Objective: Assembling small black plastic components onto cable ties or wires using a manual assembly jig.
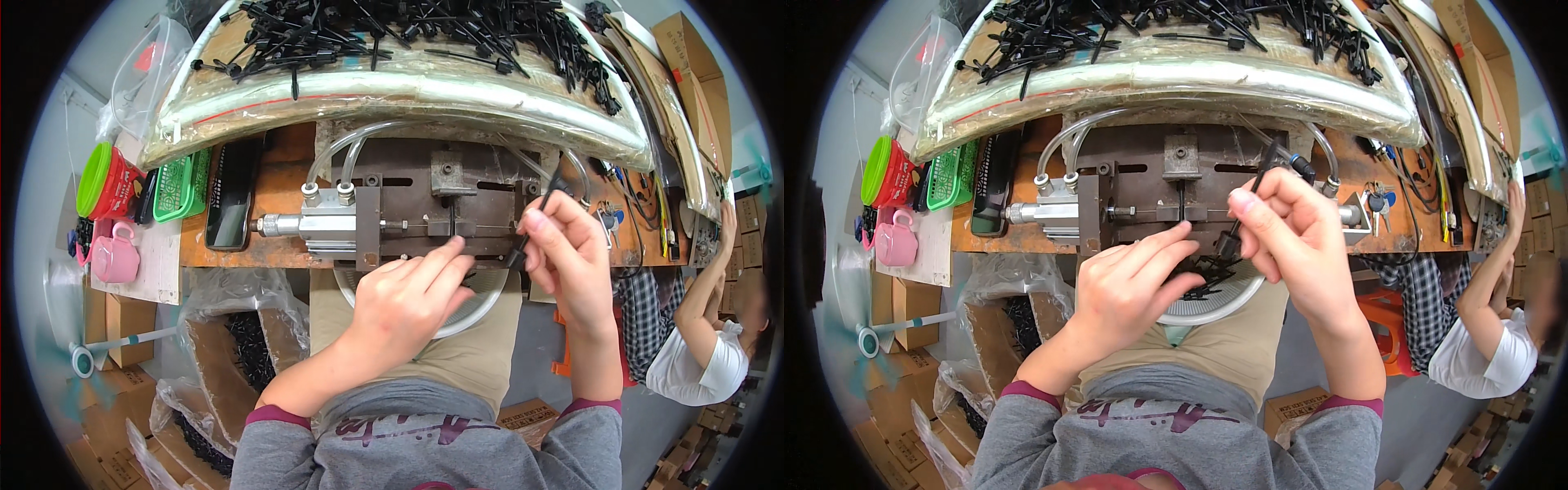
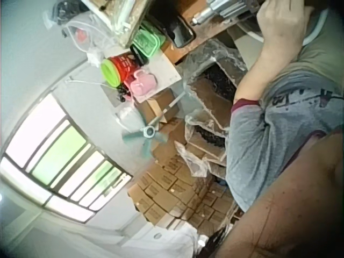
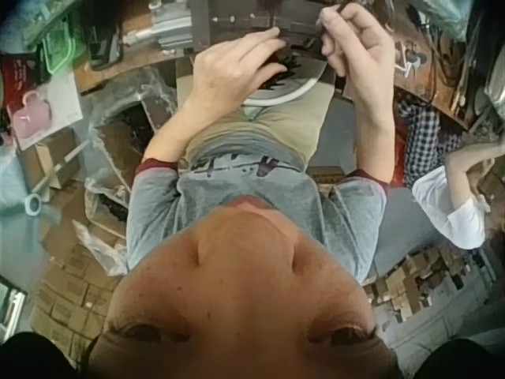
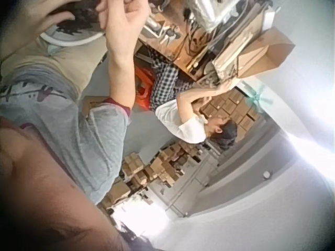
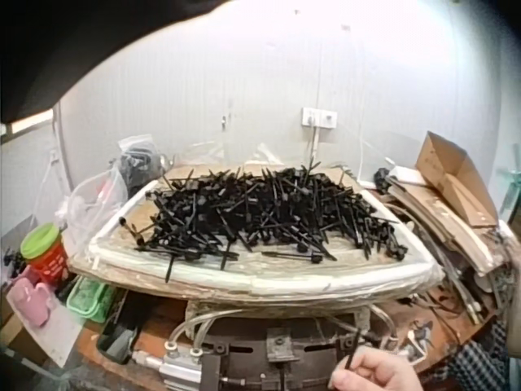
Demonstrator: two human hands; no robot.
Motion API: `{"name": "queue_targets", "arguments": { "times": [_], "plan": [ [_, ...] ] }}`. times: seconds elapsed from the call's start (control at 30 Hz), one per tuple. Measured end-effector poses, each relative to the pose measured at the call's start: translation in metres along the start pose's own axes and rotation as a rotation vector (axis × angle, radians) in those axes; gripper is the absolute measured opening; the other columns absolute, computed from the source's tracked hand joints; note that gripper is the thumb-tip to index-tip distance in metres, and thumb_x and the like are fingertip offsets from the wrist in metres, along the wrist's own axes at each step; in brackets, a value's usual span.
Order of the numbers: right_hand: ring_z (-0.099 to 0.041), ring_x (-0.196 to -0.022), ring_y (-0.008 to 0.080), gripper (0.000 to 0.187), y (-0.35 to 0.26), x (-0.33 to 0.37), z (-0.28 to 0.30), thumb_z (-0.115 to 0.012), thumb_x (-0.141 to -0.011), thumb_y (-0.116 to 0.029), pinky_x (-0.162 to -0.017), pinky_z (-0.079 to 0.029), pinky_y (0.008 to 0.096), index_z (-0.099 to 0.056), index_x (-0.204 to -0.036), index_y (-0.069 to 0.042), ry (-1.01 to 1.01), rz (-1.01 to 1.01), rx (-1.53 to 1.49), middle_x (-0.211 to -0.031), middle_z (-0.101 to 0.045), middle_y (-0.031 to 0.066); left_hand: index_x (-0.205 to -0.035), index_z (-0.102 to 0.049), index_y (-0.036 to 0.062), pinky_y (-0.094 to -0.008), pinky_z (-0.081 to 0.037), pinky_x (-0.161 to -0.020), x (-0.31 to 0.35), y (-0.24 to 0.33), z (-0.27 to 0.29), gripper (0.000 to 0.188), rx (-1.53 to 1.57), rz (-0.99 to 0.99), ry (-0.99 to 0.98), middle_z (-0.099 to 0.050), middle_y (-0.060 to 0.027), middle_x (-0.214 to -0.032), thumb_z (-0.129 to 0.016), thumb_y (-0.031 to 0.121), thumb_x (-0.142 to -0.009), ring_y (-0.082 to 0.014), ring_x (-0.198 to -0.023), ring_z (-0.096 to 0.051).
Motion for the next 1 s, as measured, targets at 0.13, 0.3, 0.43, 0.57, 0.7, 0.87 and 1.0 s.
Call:
{"name": "queue_targets", "arguments": {
  "times": [0.13,0.3,0.43,0.57,0.7,0.87,1.0],
  "plan": [
    [-0.049,-0.042,0.0053,0.019,-0.001,-0.006,-0.024,-0.063,-0.098,-0.018,-0.039,-0.034,0.0187,-0.058,-0.088,-0.002,-0.15,-0.104,-0.029,-0.061,-0.059,0.0021,-0.107,-0.072,0.0031,-0.0304,-0.057,-0.067,-0.011,0.009,0.025,0.042,0.312,0.002,0.243,-0.07,-0.0122,-0.102,-0.084,0.0,-0.066,-0.0199,-0.077,-0.068],
    [-0.053,-0.047,0.0046,0.024,-0.038,-0.045,-0.039,-0.07,-0.092,-0.023,-0.042,-0.038,0.02,-0.064,-0.097,-0.001,-0.142,0.121,0.224,-0.064,-0.063,0.0038,-0.104,-0.073,0.0036,-0.0302,-0.057,-0.067,-0.007,0.002,0.043,0.038,0.252,0.052,0.196,-0.067,-0.0103,-0.098,-0.083,-0.002,-0.068,-0.0198,-0.081,-0.067],
    [-0.065,-0.071,0.0121,0.038,-0.07,-0.123,-0.006,-0.077,-0.082,-0.029,-0.059,-0.05,0.0265,-0.067,-0.106,-0.001,0.376,1.043,1.082,-0.084,-0.069,0.0072,-0.102,-0.071,0.0009,-0.035,-0.059,-0.074,0.003,0.006,0.032,0.032,0.229,0.043,0.094,-0.064,-0.0161,-0.119,-0.079,-0.003,-0.071,-0.0271,-0.095,-0.068],
    [-0.059,-0.102,0.0284,0.042,-0.085,-0.154,-0.026,-0.078,-0.075,-0.025,-0.086,-0.049,0.0366,-0.062,-0.104,0.001,0.503,0.65,1.469,-0.1,-0.061,0.0129,-0.095,-0.068,-0.0009,-0.0351,-0.058,-0.079,0.012,0.003,0.006,0.024,0.011,0.032,-0.006,-0.061,-0.0199,-0.129,-0.076,0.003,-0.073,-0.0286,-0.093,-0.069],
    [-0.069,-0.087,0.0252,0.054,-0.074,-0.22,0.026,-0.079,-0.069,-0.034,-0.08,-0.055,0.0354,-0.068,-0.11,0.0,0.336,0.532,1.384,-0.093,-0.07,0.0146,-0.091,-0.067,-0.0008,-0.0335,-0.057,-0.075,0.009,0.001,-0.012,0.021,-0.066,-0.02,-0.047,-0.063,-0.0204,-0.126,-0.076,0.006,-0.073,-0.027,-0.086,-0.071],
    [-0.068,-0.083,0.0249,0.042,-0.092,-0.199,0.034,-0.076,-0.067,-0.023,-0.078,-0.053,0.0348,-0.069,-0.099,0.002,0.093,0.45,1.476,-0.087,-0.07,0.0151,-0.092,-0.069,-0.0004,-0.0316,-0.056,-0.068,0.008,-0.001,-0.009,0.024,-0.088,0.0,-0.063,-0.065,-0.02,-0.123,-0.077,0.006,-0.071,-0.0247,-0.076,-0.07],
    [-0.068,-0.084,0.0251,0.034,-0.104,-0.182,0.044,-0.074,-0.068,-0.016,-0.08,-0.053,0.0348,-0.07,-0.097,0.002,0.068,0.435,1.575,-0.089,-0.071,0.0141,-0.092,-0.069,-0.0002,-0.0306,-0.055,-0.064,0.008,0.001,-0.011,0.024,-0.111,0.001,-0.075,-0.066,-0.0195,-0.122,-0.077,0.006,-0.071,-0.023,-0.069,-0.069]
  ]
}}
Point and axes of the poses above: each hand's wrist, its own x-axis away from the middle knuckle, its own z-axis out of the back of the hand, y = z × x, the point moved 2 cm from there along -x, towards the middle knuckle
